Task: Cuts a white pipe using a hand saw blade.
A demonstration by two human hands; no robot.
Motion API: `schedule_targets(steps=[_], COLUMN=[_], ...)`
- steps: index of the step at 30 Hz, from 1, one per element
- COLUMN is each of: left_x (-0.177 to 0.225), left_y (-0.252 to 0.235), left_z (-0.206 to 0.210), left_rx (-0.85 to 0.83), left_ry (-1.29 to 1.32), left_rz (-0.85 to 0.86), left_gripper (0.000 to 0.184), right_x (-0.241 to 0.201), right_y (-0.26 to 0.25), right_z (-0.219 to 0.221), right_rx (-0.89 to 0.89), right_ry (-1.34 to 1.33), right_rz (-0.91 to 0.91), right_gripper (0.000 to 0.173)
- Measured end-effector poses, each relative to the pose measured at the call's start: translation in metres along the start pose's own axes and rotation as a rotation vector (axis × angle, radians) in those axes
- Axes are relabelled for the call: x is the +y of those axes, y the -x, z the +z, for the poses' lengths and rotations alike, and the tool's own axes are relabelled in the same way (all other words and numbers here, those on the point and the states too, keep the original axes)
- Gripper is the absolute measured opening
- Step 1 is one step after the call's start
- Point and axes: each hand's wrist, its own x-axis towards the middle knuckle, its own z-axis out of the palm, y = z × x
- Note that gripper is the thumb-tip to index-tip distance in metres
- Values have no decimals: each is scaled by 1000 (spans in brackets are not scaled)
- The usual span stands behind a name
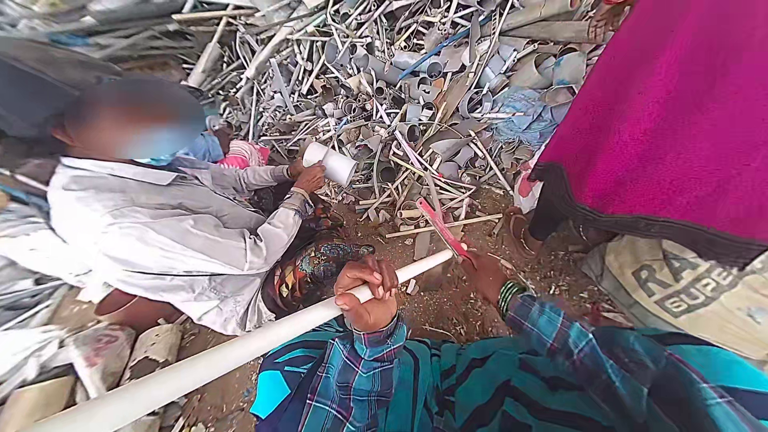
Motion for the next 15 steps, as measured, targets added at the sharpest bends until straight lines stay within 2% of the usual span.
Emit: schedule_targets(steps=[3,5,9,11,15], left_x=[-6,-4,12,13,3], left_y=[5,7,4,3,2], left_z=[-4,1,22,18,-2], left_rx=[-46,-100,-222,-269,-287], left_ry=[-37,-45,-77,-85,-192], left_rz=[-31,-49,-32,5,89], left_gripper=[42,40,44,46,45], right_x=[-27,-20,23,22,-16], right_y=[39,39,-15,-21,38], right_z=[21,23,10,12,30], right_rx=[-50,-56,-72,-79,-235], right_ry=[28,-4,-131,-217,-432], right_rz=[-192,-209,116,164,-105], right_gripper=[43,43,47,46,33])
